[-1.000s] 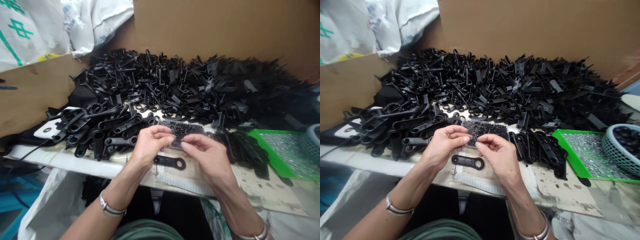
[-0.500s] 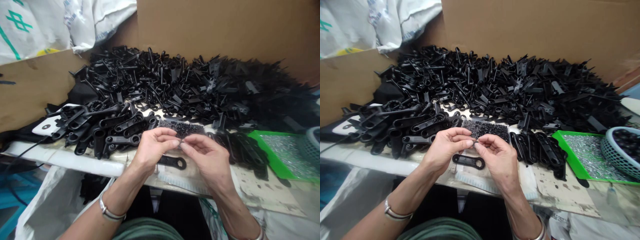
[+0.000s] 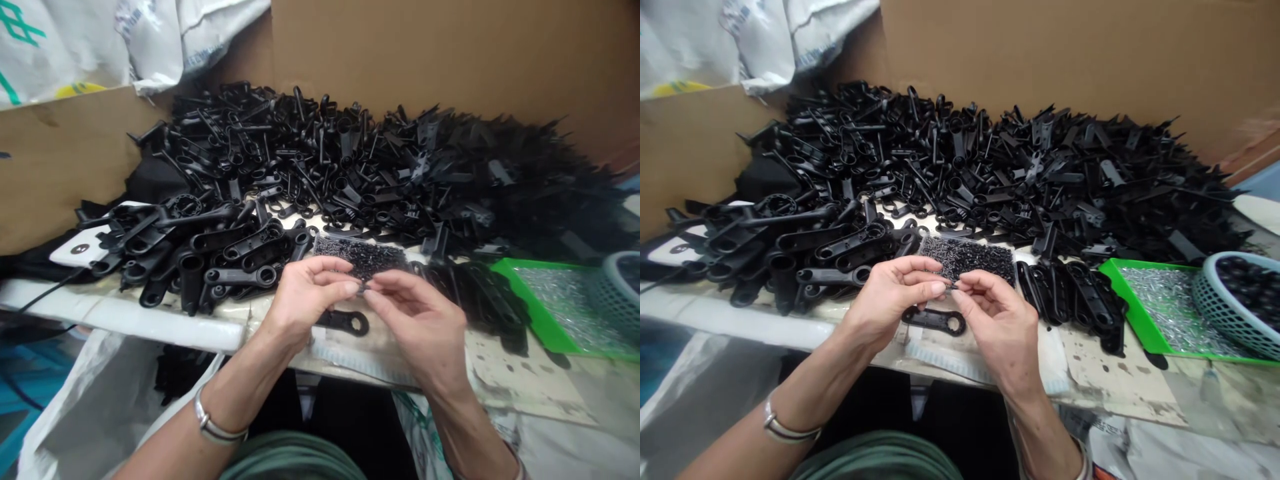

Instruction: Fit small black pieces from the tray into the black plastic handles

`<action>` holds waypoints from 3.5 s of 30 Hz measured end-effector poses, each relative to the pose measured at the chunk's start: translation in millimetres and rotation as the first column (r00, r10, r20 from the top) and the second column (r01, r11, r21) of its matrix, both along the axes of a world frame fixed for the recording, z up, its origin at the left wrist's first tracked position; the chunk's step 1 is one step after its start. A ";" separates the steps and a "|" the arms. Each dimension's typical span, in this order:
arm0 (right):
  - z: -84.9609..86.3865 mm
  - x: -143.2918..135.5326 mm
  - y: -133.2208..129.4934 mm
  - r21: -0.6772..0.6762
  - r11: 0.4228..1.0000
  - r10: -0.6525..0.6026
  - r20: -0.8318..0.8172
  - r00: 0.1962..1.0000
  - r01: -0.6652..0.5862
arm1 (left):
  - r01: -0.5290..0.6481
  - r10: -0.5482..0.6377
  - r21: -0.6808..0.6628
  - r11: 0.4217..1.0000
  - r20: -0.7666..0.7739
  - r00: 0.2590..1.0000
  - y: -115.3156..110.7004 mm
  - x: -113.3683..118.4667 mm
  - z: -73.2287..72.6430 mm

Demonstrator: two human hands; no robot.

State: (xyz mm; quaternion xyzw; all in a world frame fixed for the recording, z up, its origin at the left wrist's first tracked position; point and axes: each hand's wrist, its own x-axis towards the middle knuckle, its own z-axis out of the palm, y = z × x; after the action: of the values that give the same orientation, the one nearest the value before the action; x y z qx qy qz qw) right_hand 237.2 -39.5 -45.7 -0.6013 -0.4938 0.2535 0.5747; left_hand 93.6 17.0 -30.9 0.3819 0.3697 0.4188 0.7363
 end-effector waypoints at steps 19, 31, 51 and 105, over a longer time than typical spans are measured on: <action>9.0 6.8 -8.5 -0.195 0.954 0.056 -0.628 0.776 -0.228 | -0.016 0.016 0.001 1.000 -0.060 0.998 -6.5 -1.7 7.5; 0.2 -0.1 -9.1 -0.149 0.966 0.058 -0.674 0.736 -0.212 | 0.021 -0.021 -0.026 0.999 -0.013 1.000 -11.5 1.0 6.8; -9.2 -8.6 -13.9 -0.031 0.999 -0.035 -0.241 0.970 0.029 | -0.007 0.007 -0.032 0.999 -0.005 1.000 -19.0 3.5 2.4; -9.2 -1.5 -36.6 -0.070 0.978 0.173 0.793 0.584 -0.195 | 0.626 0.380 0.569 0.533 -0.822 0.424 -48.9 -39.1 -28.5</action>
State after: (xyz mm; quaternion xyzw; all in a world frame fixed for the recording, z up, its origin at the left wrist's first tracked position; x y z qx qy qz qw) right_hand 235.7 -76.1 -54.9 -0.5895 -0.7600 0.0120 0.2735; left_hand 54.5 -31.9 -59.4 0.8705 0.4148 0.2004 0.1731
